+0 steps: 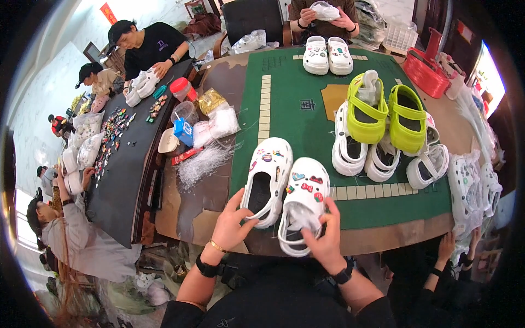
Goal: Manually attaching decorative charms and liners to foam clogs at an assembly table.
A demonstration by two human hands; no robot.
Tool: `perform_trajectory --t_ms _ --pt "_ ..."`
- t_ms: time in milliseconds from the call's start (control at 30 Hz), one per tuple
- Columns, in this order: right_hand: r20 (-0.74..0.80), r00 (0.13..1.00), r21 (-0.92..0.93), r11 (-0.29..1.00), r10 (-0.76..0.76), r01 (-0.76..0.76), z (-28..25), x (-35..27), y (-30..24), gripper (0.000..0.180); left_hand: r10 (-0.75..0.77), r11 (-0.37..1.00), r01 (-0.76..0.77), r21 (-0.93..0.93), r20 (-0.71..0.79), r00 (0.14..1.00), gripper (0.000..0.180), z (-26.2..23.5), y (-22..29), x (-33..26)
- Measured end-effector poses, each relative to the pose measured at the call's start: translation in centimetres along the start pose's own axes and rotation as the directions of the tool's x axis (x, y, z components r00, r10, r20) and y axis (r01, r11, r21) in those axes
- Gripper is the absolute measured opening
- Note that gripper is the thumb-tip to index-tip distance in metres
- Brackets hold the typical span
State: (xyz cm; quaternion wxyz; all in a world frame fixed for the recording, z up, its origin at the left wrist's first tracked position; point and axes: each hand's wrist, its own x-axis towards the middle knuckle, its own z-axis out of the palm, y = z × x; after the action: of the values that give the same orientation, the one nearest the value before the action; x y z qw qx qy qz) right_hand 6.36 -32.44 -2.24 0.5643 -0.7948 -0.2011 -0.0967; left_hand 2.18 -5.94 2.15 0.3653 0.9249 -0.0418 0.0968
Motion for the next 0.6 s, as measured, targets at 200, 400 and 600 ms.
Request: perform_trajectory --t_ms 200,400,600 --pt "-0.02 0.996 0.091 0.993 0.083 -0.081 0.1 4.4 1.7 0.028 -0.107 0.993 0.109 0.043 -0.056 0.993 0.019 1.2 3.0 -1.0" --pt "-0.01 0.996 0.109 0.99 0.087 -0.085 -1.0 3.7 1.5 0.029 0.138 0.956 -0.101 0.277 -0.119 0.983 0.024 1.2 4.4 0.1" --pt "-0.061 0.986 0.288 0.948 0.156 -0.132 -2.8 1.9 1.6 0.006 0.419 0.881 -0.426 0.206 0.081 0.904 0.032 2.4 6.7 2.6"
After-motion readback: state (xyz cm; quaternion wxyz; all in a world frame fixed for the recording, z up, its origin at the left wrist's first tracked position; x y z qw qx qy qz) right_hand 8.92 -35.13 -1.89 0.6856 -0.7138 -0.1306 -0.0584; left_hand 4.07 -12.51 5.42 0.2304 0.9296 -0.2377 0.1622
